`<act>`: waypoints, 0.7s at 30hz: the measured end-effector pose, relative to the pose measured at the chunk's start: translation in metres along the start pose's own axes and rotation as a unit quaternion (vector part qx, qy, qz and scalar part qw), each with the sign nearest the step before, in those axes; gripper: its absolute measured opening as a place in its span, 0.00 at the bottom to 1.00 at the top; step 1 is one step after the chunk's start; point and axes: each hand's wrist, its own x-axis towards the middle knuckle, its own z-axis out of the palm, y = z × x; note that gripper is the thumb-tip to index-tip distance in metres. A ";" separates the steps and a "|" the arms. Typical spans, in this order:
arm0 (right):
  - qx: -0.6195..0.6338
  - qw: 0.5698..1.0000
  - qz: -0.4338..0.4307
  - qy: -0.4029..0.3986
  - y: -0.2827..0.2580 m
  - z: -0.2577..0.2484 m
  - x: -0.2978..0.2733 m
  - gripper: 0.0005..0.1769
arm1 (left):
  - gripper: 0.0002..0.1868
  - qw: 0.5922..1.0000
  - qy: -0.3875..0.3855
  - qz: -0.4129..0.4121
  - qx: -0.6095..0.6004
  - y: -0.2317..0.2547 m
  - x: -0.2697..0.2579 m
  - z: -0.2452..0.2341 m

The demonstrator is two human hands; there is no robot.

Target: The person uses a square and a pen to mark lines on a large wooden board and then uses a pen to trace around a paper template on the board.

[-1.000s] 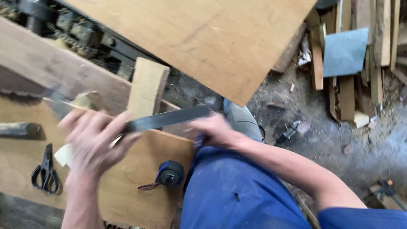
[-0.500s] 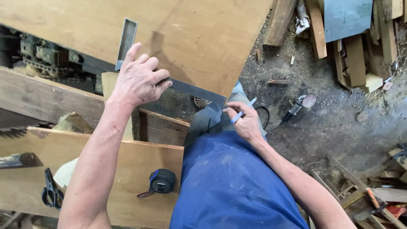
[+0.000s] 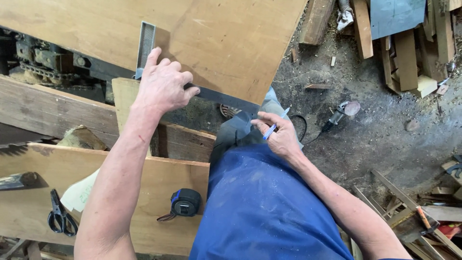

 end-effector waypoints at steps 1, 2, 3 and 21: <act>-0.001 1.000 0.015 -0.015 -0.003 0.000 0.000 0.17 | 0.21 0.998 -0.062 -0.002 0.005 0.004 0.003 -0.014; -0.002 0.999 0.031 -0.030 -0.007 0.000 0.001 0.18 | 0.24 0.992 -0.123 -0.004 0.010 0.008 0.006 -0.029; -0.002 0.999 0.031 -0.032 -0.008 0.000 0.001 0.18 | 0.24 0.992 -0.124 -0.006 0.010 0.007 0.005 -0.026; 0.056 0.993 0.096 -0.034 -0.016 -0.004 0.003 0.30 | 0.24 0.999 0.014 0.025 0.029 -0.003 0.008 0.001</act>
